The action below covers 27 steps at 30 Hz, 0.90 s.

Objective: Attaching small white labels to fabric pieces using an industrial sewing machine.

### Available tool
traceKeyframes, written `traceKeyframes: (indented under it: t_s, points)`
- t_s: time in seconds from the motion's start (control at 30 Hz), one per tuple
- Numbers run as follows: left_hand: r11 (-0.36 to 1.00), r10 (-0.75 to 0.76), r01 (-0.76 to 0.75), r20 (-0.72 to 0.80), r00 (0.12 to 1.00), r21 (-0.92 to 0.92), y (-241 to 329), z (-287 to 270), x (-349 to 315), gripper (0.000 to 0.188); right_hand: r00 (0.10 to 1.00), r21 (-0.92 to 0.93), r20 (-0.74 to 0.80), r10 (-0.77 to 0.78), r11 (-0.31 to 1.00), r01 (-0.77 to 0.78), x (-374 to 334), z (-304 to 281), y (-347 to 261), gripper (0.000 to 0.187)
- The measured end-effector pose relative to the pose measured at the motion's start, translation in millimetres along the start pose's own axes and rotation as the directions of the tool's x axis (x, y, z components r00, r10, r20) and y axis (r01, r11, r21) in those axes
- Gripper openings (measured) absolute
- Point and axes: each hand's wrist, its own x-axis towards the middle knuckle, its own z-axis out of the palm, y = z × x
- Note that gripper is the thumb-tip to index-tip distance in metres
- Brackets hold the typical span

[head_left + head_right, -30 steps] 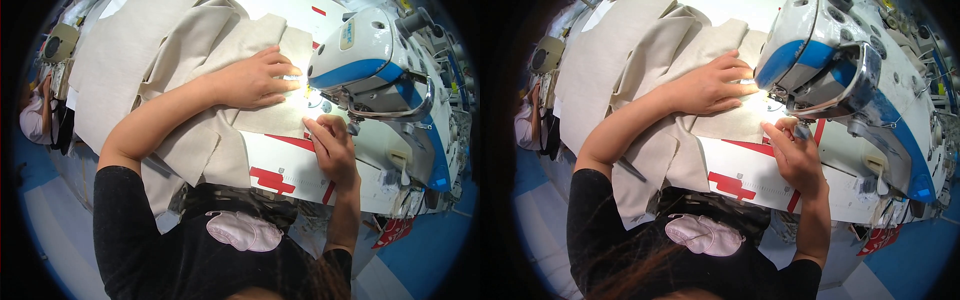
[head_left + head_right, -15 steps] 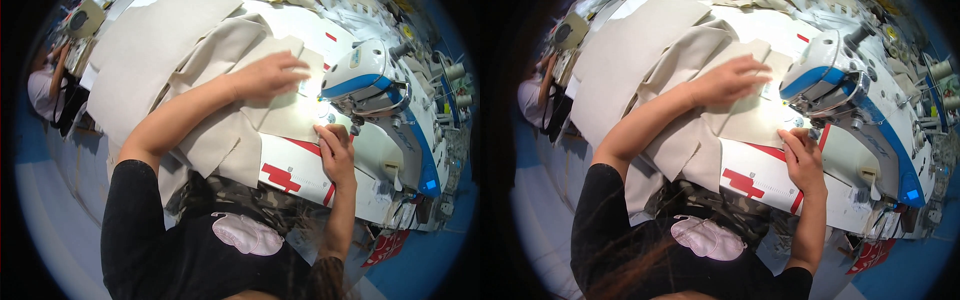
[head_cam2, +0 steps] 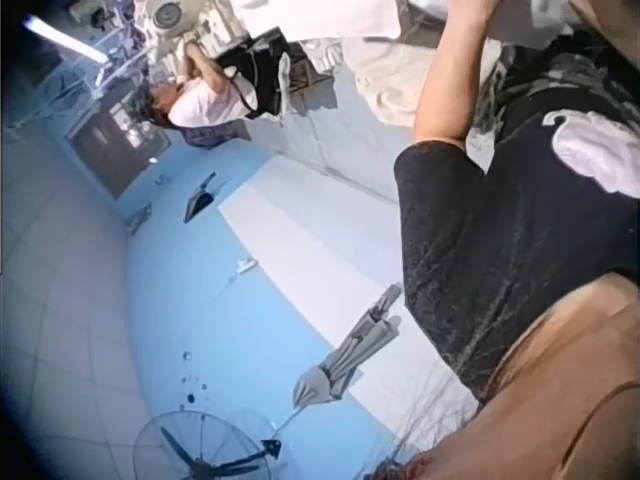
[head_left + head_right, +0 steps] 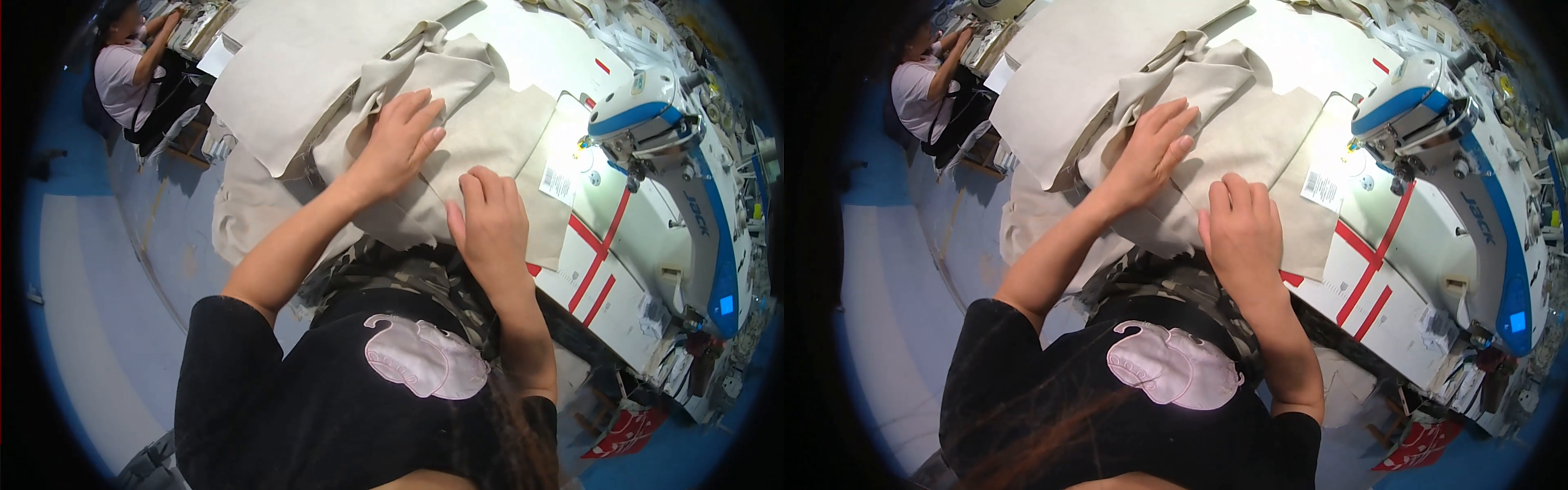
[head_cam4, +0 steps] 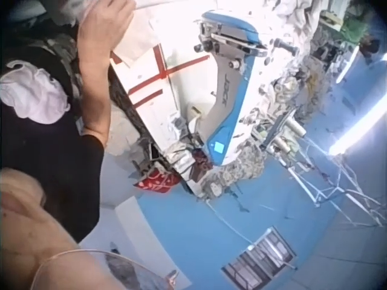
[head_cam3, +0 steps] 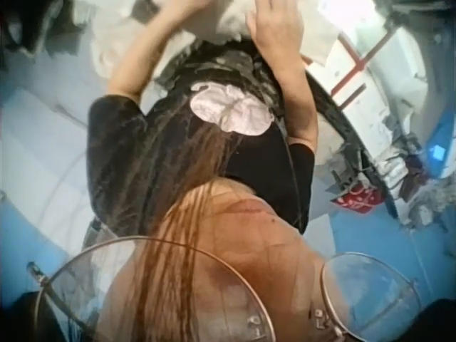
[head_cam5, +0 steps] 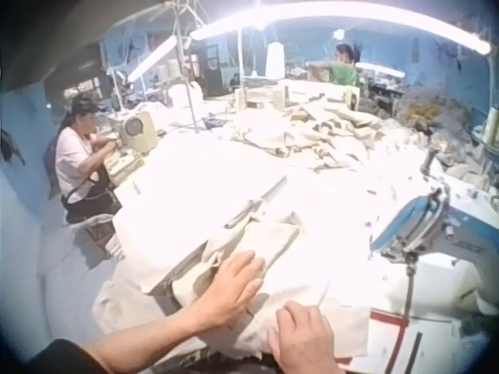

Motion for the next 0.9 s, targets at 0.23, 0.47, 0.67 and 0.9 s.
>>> traceKeyframes:
  t_s: [0.23, 0.47, 0.67, 0.9]
  points:
    - [0.984, -0.171, 0.169, 0.045, 0.984, 0.051, 45.8, -6.7, -47.9, 0.048, 0.936, 0.178, -0.015, 0.353, 0.922, -0.345, -34.3, -5.3, -6.0, 0.026]
    - [0.979, -0.192, 0.196, 0.068, 0.979, -0.05, 65.0, -4.4, -57.4, 0.05, 0.989, -0.071, -0.092, 0.115, 0.99, -0.122, -44.4, 5.7, -23.7, 0.024]
    - [0.976, -0.203, 0.208, 0.08, 0.976, -0.064, 65.9, -2.4, -70.3, 0.054, 0.913, 0.318, -0.096, 0.397, 0.881, -0.35, -63.1, 1.4, -10.8, 0.027]
    - [0.975, -0.212, 0.217, 0.092, 0.973, -0.045, 69.9, 1.5, -71.6, 0.056, 0.986, -0.204, -0.16, 0.05, 0.976, -0.082, -48.5, 20.2, -17.5, 0.033]
